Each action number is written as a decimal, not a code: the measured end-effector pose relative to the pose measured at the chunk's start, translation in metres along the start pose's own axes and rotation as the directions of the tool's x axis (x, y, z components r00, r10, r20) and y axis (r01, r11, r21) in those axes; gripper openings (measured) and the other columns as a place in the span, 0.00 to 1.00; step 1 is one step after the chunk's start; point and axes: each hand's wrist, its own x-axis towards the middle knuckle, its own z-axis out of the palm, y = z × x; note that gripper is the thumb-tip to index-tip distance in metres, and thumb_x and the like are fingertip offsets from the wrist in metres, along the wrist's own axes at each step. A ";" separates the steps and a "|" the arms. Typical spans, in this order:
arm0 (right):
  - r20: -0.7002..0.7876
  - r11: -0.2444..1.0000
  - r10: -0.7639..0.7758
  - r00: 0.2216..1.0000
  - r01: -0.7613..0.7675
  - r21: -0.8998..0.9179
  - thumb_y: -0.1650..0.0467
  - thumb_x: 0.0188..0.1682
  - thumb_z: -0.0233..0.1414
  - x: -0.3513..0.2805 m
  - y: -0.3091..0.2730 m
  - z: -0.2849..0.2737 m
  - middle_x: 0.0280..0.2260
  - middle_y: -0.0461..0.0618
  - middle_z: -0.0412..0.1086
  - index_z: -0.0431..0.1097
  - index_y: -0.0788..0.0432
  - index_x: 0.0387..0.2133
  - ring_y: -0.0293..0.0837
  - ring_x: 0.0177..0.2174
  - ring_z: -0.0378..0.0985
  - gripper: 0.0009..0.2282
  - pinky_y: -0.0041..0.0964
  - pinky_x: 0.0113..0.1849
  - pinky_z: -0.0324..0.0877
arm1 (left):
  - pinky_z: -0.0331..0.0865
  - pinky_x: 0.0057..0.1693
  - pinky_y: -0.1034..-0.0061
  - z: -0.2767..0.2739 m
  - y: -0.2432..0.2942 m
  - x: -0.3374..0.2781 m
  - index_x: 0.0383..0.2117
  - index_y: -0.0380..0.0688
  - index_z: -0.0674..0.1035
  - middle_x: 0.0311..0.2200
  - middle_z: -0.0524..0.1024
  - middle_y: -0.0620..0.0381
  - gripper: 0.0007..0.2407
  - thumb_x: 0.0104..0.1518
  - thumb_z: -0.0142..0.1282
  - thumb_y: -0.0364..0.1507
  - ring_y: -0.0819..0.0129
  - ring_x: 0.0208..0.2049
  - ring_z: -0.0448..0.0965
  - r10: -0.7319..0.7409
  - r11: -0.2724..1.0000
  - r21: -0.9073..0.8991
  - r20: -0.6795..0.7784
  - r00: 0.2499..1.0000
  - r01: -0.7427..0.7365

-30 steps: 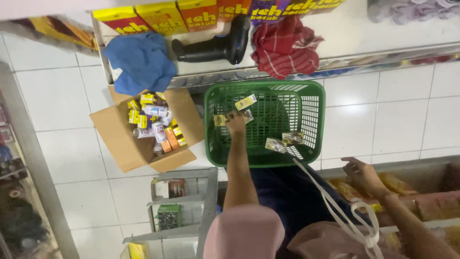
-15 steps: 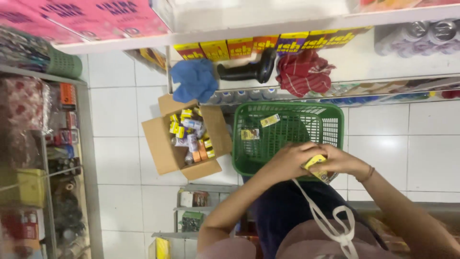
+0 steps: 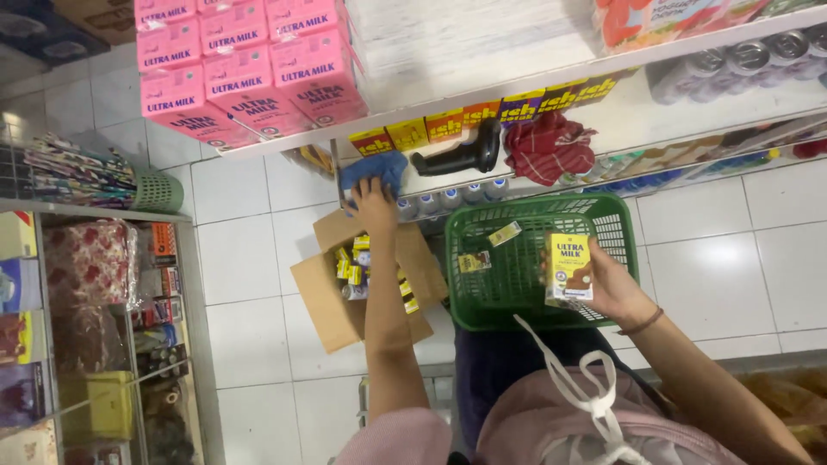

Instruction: Cleaning and restocking boxes of milk and other items onto grocery shelves.

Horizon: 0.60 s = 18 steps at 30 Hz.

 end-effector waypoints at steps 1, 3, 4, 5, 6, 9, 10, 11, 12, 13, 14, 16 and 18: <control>-0.050 0.999 -0.027 0.998 0.025 -0.038 0.54 0.57 0.32 0.001 0.002 0.006 0.54 0.59 0.67 0.56 0.59 0.64 0.54 0.51 0.73 0.28 0.53 0.50 0.71 | 0.44 0.65 0.27 -0.007 0.002 0.000 0.51 0.50 0.77 0.57 0.72 0.49 0.16 0.61 0.53 0.39 0.45 0.62 0.66 -0.036 0.997 -0.063 -0.051 0.998 0.033; -0.097 0.996 -0.058 0.994 0.051 -0.075 0.52 0.58 0.31 0.000 0.006 0.019 0.53 0.57 0.67 0.56 0.56 0.66 0.53 0.50 0.72 0.29 0.53 0.51 0.70 | 0.45 0.66 0.28 -0.044 0.023 -0.018 0.50 0.46 0.77 0.55 0.75 0.48 0.14 0.63 0.52 0.37 0.47 0.60 0.69 -0.072 0.990 -0.127 -0.101 0.992 0.059; -0.085 0.984 -0.117 0.989 0.104 -0.146 0.52 0.58 0.31 0.001 0.006 0.027 0.53 0.55 0.67 0.55 0.54 0.67 0.52 0.50 0.71 0.29 0.52 0.50 0.69 | 0.55 0.63 0.40 -0.074 0.044 -0.029 0.51 0.39 0.75 0.51 0.75 0.42 0.14 0.66 0.50 0.35 0.45 0.55 0.72 -0.093 0.891 -0.453 -0.141 0.986 0.019; -0.070 0.964 -0.175 0.982 0.156 -0.216 0.53 0.58 0.32 0.003 0.005 0.034 0.52 0.53 0.67 0.55 0.52 0.68 0.50 0.49 0.71 0.28 0.52 0.50 0.68 | 0.66 0.60 0.51 -0.105 0.065 -0.042 0.51 0.31 0.73 0.47 0.75 0.36 0.15 0.68 0.48 0.33 0.42 0.50 0.75 -0.123 0.688 -0.725 -0.168 0.978 -0.038; -0.067 0.963 -0.185 0.980 0.168 -0.209 0.53 0.58 0.32 0.001 0.008 0.050 0.52 0.53 0.67 0.55 0.52 0.68 0.50 0.49 0.71 0.28 0.52 0.50 0.68 | 0.66 0.60 0.51 -0.125 0.090 -0.064 0.51 0.31 0.73 0.47 0.75 0.36 0.15 0.68 0.48 0.33 0.42 0.50 0.75 -0.111 0.687 -0.725 -0.172 0.979 -0.050; 0.082 0.898 -0.312 0.947 0.322 -0.300 0.57 0.57 0.37 -0.003 0.027 0.079 0.55 0.52 0.66 0.51 0.53 0.69 0.47 0.51 0.70 0.27 0.47 0.51 0.68 | 0.69 0.58 0.59 -0.193 0.163 -0.124 0.53 0.31 0.71 0.47 0.76 0.37 0.19 0.60 0.54 0.32 0.49 0.48 0.77 0.030 0.519 -0.855 0.021 0.999 0.003; 0.160 0.822 -0.417 0.895 0.446 -0.353 0.59 0.58 0.39 0.001 0.038 0.080 0.57 0.52 0.64 0.50 0.55 0.69 0.46 0.54 0.69 0.26 0.44 0.53 0.66 | 0.62 0.63 0.56 -0.219 0.191 -0.133 0.60 0.30 0.63 0.54 0.69 0.34 0.27 0.56 0.57 0.30 0.44 0.56 0.70 0.208 0.416 -0.899 -0.048 0.977 -0.133; 0.242 0.728 -0.508 0.827 0.562 -0.393 0.61 0.58 0.41 0.004 0.048 0.080 0.59 0.52 0.62 0.49 0.58 0.69 0.44 0.56 0.68 0.26 0.41 0.56 0.65 | 0.55 0.69 0.54 -0.244 0.219 -0.141 0.67 0.30 0.55 0.62 0.62 0.32 0.36 0.52 0.59 0.28 0.40 0.64 0.63 0.374 0.287 -0.926 -0.128 0.919 -0.246; 0.239 0.729 -0.511 0.826 0.564 -0.388 0.61 0.58 0.41 0.004 0.050 0.085 0.59 0.52 0.62 0.49 0.58 0.69 0.44 0.56 0.68 0.26 0.41 0.56 0.65 | 0.55 0.69 0.54 -0.251 0.223 -0.139 0.67 0.30 0.55 0.62 0.62 0.32 0.36 0.52 0.59 0.28 0.40 0.64 0.63 0.380 0.288 -0.926 -0.125 0.917 -0.246; 0.258 0.674 -0.587 0.768 0.639 -0.370 0.63 0.59 0.42 0.004 0.051 0.089 0.60 0.52 0.61 0.49 0.60 0.68 0.43 0.56 0.67 0.26 0.40 0.57 0.64 | 0.59 0.71 0.54 -0.257 0.228 -0.137 0.66 0.34 0.63 0.65 0.64 0.35 0.30 0.54 0.56 0.27 0.41 0.66 0.66 0.383 0.348 -0.900 -0.119 0.916 -0.263; 0.271 0.612 -0.656 0.704 0.707 -0.355 0.65 0.60 0.43 0.003 0.053 0.092 0.61 0.52 0.60 0.50 0.62 0.68 0.42 0.57 0.66 0.25 0.39 0.58 0.63 | 0.63 0.73 0.55 -0.262 0.233 -0.136 0.65 0.38 0.71 0.67 0.66 0.38 0.26 0.56 0.53 0.25 0.41 0.68 0.68 0.385 0.405 -0.872 -0.110 0.916 -0.275; 0.267 0.616 -0.686 0.677 0.736 -0.281 0.65 0.60 0.43 -0.007 0.040 0.116 0.61 0.52 0.60 0.50 0.62 0.68 0.42 0.58 0.66 0.24 0.39 0.59 0.63 | 0.61 0.74 0.56 -0.265 0.234 -0.132 0.64 0.40 0.72 0.68 0.65 0.41 0.22 0.61 0.55 0.26 0.42 0.69 0.66 0.406 0.387 -0.859 -0.166 0.899 -0.334; 0.250 0.619 -0.715 0.653 0.757 -0.208 0.65 0.60 0.43 0.013 0.051 0.079 0.61 0.52 0.60 0.50 0.61 0.68 0.42 0.58 0.66 0.24 0.39 0.59 0.64 | 0.59 0.75 0.57 -0.273 0.234 -0.132 0.62 0.41 0.74 0.68 0.64 0.45 0.19 0.65 0.57 0.28 0.42 0.71 0.64 0.428 0.369 -0.848 -0.210 0.879 -0.381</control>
